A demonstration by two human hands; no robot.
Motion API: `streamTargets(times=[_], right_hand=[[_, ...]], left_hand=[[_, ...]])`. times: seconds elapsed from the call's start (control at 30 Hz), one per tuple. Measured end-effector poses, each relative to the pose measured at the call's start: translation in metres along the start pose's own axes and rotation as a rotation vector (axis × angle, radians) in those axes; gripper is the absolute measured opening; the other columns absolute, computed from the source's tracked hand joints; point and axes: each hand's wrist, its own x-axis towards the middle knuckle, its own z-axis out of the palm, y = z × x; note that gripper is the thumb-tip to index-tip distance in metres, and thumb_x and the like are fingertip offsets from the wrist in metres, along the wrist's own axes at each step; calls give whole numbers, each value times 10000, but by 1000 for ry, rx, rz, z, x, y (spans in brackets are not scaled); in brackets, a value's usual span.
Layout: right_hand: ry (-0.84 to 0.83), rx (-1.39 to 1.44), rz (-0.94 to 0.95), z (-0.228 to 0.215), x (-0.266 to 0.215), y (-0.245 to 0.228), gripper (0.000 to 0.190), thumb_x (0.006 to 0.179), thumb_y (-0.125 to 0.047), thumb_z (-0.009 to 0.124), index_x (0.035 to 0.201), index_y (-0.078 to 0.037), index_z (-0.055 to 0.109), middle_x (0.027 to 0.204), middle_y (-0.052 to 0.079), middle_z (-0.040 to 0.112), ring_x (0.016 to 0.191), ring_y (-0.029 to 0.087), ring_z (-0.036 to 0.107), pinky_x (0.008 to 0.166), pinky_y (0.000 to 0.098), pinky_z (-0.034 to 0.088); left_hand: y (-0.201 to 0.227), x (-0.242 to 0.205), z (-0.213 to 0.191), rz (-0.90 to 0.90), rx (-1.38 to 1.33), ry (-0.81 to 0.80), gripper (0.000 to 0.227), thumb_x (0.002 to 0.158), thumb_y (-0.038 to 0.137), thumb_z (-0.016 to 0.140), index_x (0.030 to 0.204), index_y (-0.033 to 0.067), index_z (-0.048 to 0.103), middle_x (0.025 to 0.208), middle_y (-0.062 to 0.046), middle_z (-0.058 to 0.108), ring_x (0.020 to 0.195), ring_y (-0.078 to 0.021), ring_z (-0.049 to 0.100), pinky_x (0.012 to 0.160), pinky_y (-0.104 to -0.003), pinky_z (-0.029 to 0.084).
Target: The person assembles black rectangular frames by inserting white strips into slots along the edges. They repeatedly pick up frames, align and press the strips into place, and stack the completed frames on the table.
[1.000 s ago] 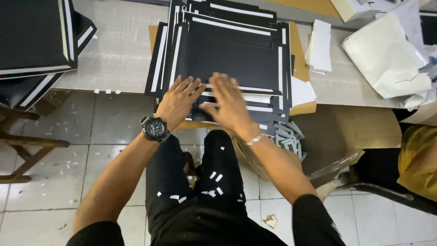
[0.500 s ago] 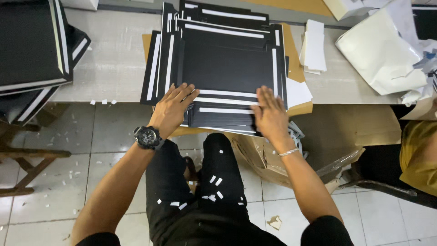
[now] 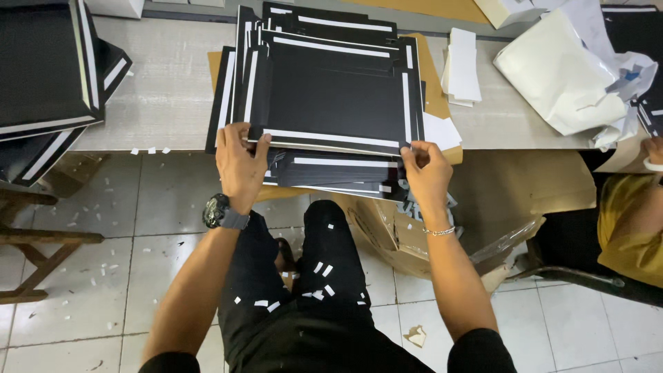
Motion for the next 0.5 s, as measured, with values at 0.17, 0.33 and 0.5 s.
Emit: streamTargets(times=[0.17, 0.33, 0.5], right_hand=[[13, -21, 90, 1, -8, -8, 257, 955, -372, 917, 1124, -191, 847, 926, 16, 823, 869, 226, 804, 723, 368, 631], [-34, 111, 195, 2, -15, -33, 202, 1000, -278, 845, 1105, -106, 841, 826, 78, 811, 701, 198, 791, 592, 304, 635], [-75, 280, 272, 10, -18, -14, 179, 1013, -245, 809, 1090, -83, 806, 724, 99, 779, 574, 189, 757, 558, 275, 611]], left_hand=[[3, -13, 5, -83, -85, 23, 366, 1034, 142, 840, 1298, -11, 639, 1072, -157, 746, 855, -338, 799, 662, -434, 634], [12, -12, -2, -230, -135, -15, 368, 1041, 199, 826, 1292, -22, 672, 1112, -199, 799, 882, -350, 813, 693, -468, 628], [3, -8, 3, -393, -97, -86, 305, 1000, 363, 825, 1209, 144, 783, 1066, -77, 848, 951, -294, 821, 771, -437, 632]])
